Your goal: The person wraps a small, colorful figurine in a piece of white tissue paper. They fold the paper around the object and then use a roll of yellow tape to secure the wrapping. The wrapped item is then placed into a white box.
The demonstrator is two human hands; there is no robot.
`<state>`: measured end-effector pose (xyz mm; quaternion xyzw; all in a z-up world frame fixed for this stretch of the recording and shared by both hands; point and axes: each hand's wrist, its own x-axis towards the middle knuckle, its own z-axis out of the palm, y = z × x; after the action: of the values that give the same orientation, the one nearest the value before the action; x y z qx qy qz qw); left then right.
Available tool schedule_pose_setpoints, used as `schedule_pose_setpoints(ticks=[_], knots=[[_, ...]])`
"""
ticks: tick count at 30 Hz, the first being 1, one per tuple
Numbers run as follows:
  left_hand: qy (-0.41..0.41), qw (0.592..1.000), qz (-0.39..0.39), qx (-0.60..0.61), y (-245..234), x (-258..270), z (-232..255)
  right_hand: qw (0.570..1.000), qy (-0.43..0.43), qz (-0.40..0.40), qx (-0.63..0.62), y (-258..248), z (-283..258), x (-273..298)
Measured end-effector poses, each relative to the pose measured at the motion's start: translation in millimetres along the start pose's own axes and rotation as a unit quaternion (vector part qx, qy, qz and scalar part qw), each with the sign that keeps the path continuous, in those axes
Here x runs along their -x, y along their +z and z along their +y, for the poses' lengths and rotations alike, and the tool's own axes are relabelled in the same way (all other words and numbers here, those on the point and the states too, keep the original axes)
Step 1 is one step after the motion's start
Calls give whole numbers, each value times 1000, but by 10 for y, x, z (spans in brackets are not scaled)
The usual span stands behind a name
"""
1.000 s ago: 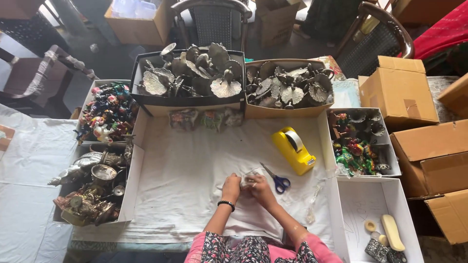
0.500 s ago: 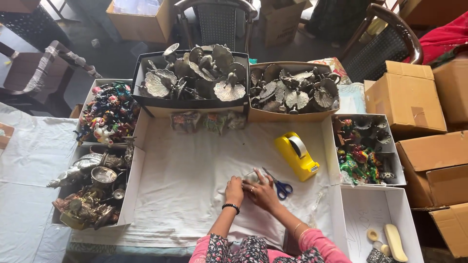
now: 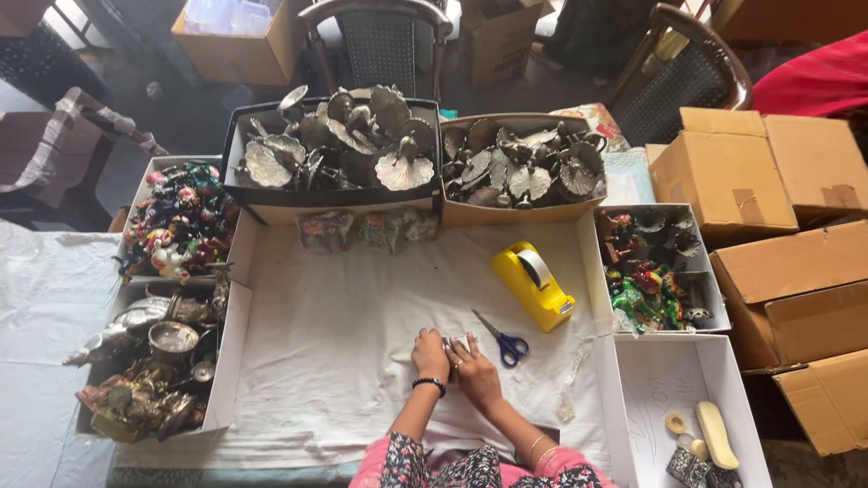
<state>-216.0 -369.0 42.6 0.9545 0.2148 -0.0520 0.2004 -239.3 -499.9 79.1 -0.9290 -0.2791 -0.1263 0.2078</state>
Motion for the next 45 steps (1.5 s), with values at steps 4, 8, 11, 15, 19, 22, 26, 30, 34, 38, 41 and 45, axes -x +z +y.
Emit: schedule_pose_setpoints(ticks=[4,8,11,15,19,22,26,30,34,38,41,45], knots=[[50,998,15,-33,-75,-18,32,986,121,-42,-103,-247,158,-157],[21,999,-8,-41,-19,-25,-4,954,244,-9,-177,-479,102,-328],[2,1000,-5,-18,-27,-86,-19,987,101,5,-124,-423,-2,-336],[-5,999,-39,-4,-165,-36,-21,988,-120,-24,-94,-375,129,-446],[-14,999,-44,22,-157,-14,-23,993,-46,-3,-107,-481,97,-532],[-32,998,-20,41,-135,-28,-53,988,-96,25,-118,-299,126,-425],[3,996,-69,52,-228,-59,-103,993,-84,-1,-88,-265,412,-482],[18,971,-171,166,-732,19,-87,971,180,102,-120,-285,750,-581],[81,979,-109,151,-904,73,78,936,247,109,-227,-617,486,-500],[192,978,-76,6,-149,-117,-36,986,53,47,-151,-755,-8,-335],[169,980,-100,-15,86,-184,-124,999,-39,12,-12,-925,-172,-359],[125,987,-96,33,-424,-46,-15,1000,-1,-10,-28,-716,215,-400]])
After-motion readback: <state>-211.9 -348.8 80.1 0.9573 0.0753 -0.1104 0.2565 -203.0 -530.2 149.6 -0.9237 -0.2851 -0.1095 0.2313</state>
